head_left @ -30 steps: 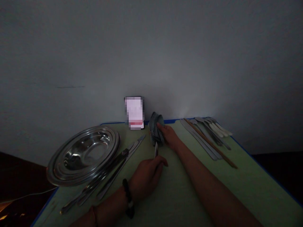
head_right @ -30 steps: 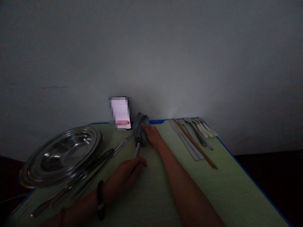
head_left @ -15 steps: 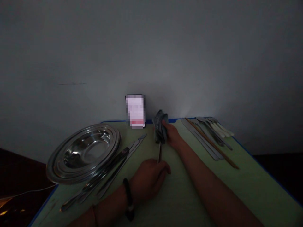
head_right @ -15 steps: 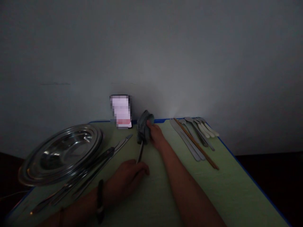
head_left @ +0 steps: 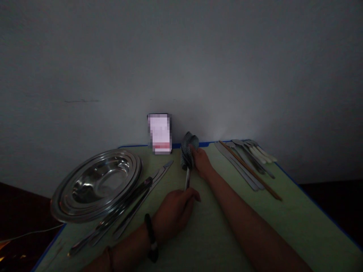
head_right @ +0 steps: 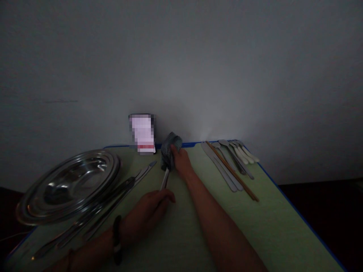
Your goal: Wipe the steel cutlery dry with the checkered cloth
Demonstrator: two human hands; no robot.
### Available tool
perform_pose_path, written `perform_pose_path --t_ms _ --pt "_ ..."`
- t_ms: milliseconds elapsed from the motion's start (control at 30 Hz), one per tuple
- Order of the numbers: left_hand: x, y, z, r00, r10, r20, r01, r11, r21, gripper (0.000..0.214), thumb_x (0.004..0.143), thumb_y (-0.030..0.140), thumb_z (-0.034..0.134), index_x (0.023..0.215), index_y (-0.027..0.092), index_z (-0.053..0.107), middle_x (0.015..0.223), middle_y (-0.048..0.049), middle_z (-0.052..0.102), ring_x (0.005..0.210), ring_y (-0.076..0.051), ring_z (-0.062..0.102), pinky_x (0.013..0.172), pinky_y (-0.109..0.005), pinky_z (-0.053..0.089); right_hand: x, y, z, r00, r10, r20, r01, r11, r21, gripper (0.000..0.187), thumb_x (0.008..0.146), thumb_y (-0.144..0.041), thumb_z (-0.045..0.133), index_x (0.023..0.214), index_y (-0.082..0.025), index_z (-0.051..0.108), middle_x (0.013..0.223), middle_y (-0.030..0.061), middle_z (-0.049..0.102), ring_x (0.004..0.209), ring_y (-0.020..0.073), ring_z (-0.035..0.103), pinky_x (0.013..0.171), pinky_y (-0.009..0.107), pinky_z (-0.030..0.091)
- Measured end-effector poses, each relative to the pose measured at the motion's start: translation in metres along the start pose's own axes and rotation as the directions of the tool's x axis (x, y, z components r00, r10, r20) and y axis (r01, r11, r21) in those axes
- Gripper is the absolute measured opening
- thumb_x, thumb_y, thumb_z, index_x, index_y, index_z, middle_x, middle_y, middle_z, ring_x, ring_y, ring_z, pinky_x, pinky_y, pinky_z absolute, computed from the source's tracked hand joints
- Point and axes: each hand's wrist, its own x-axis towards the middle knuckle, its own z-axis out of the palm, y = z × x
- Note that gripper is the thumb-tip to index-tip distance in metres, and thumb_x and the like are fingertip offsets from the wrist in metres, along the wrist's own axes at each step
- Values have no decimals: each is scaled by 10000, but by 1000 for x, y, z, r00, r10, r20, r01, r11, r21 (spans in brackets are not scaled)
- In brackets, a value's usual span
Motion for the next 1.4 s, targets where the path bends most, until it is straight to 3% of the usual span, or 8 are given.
perform_pose_path --t_ms 100,167,300,400,667,867,1200,1400 --pt "1 -1 2 998 -49 -31 47 997 -54 246 927 185 325 996 194 561 839 -35 651 740 -166 612 689 -265 452 -6 -8 1 999 -51 8 52 989 -140 355 717 -516 599 723 -164 647 688 5 668 719 165 604 670 259 448" --pt "2 -1 3 998 -54 -40 51 997 -58 246 924 182 330 990 198 566 847 -33 654 746 -166 616 692 -264 454 -8 -12 -1 990 15 140 1 993 -117 300 701 -465 643 755 -171 667 723 8 684 710 163 613 680 266 463" --pt "3 -2 4 999 -25 -29 24 999 -31 243 918 179 342 977 206 576 868 -31 664 782 -171 624 720 -270 462 -14 -18 -8 876 218 430 -232 973 -21 246 640 -368 726 781 -172 681 720 19 702 670 161 638 706 291 504" --pt "3 -4 4 1000 2 -21 -3 1000 -15 239 919 179 348 974 209 579 889 -31 667 793 -169 627 726 -268 467 -18 -21 -10 835 247 491 -325 943 78 268 610 -349 755 777 -158 669 714 23 706 649 153 643 708 293 516" --pt "2 -5 5 997 73 35 -78 977 200 241 910 155 370 987 209 592 817 -38 663 713 -178 604 676 -277 445 -8 -13 -6 972 168 162 -225 864 451 196 758 -367 638 782 -173 627 720 31 703 759 174 663 715 297 526" --pt "1 6 -3 957 184 223 -250 914 319 175 842 115 444 861 217 584 740 -23 658 714 -196 590 705 -306 420 9 -12 -28 960 227 -166 -94 817 569 196 817 -372 561 721 -203 589 597 -14 649 552 122 602 535 238 493" --pt "-2 -2 0 984 139 115 -163 960 229 243 833 89 426 869 223 626 753 -29 643 709 -178 573 651 -268 398 2 -13 -15 954 36 -298 124 856 501 406 671 -585 648 645 -188 568 530 -16 611 462 126 555 469 259 484" --pt "-1 -6 0 996 85 39 -86 996 31 283 842 84 370 848 192 631 752 -32 633 702 -158 578 648 -239 408 -6 -8 2 984 -5 -176 93 862 499 375 671 -542 664 665 -171 605 583 18 652 559 151 610 482 252 469"
